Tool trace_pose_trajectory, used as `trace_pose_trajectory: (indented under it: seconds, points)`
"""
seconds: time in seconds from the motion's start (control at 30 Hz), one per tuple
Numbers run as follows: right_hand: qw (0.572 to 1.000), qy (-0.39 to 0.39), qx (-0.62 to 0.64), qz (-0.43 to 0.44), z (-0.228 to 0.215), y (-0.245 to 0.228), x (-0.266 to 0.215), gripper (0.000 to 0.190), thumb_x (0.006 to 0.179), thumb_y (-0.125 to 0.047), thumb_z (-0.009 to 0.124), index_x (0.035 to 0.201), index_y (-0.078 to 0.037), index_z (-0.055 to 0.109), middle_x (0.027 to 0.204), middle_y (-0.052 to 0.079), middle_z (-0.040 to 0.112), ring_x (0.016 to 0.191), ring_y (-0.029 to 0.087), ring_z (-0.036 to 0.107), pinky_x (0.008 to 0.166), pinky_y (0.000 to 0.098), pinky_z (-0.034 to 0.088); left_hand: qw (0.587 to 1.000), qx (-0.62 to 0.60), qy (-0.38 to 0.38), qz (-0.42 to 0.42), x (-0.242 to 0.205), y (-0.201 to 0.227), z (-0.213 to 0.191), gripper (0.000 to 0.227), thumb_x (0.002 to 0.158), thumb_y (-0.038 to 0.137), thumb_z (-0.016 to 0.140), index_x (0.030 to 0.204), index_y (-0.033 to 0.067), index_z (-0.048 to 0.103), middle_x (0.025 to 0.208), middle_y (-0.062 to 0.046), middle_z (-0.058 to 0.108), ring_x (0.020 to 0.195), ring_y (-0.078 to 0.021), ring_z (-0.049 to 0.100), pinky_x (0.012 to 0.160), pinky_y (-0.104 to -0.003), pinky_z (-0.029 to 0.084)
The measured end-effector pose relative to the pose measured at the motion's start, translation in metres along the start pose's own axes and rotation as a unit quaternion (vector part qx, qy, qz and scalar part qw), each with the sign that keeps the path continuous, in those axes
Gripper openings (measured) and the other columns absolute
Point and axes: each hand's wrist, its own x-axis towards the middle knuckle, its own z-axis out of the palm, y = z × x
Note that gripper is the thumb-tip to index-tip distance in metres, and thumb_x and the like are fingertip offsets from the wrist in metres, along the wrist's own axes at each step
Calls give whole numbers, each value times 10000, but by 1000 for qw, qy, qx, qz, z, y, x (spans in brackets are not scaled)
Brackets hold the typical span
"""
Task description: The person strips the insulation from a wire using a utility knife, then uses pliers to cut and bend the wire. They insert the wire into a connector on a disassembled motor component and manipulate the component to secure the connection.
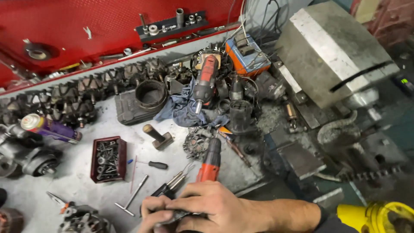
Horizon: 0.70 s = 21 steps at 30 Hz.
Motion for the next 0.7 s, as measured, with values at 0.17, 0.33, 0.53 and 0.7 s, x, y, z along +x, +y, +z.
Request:
trace_pose_trajectory:
  seconds: [0.17, 0.33, 0.53, 0.7]
  points:
    - [984, -74, -157, 42, -67, 9, 30, 404, 859, -313, 787, 1116, -15, 696, 913, 125, 671, 835, 300, 679, 718, 413, 546, 941, -271, 178, -96, 14, -12, 10, 264, 1086, 261, 576, 939, 42, 586, 867, -77, 445, 661, -177, 476, 568, -347, 497]
    - [903, 68, -377, 194, -205, 86, 43, 398, 863, -407, 721, 1102, -90, 746, 1031, 135, 730, 933, 333, 707, 794, 435, 561, 851, -501, 67, -142, -13, -55, -60, 370, 1150, 253, 469, 843, 48, 489, 798, -106, 398, 634, -262, 411, 516, -407, 402]
    - [764, -43, -520, 379, -317, 202, 98, 467, 870, -479, 726, 1207, -157, 738, 1119, 176, 743, 1046, 395, 688, 910, 502, 546, 797, -553, 29, -241, -9, -73, -69, 396, 1118, 281, 473, 777, 85, 428, 727, -78, 367, 592, -260, 375, 487, -422, 331]
    - [745, -165, -515, 391, -353, 293, 130, 526, 826, -511, 733, 1247, -196, 713, 1163, 163, 715, 1078, 389, 671, 912, 513, 534, 770, -494, 146, -376, 3, -80, -52, 411, 1083, 289, 512, 723, 108, 428, 654, -43, 357, 519, -211, 358, 424, -371, 282]
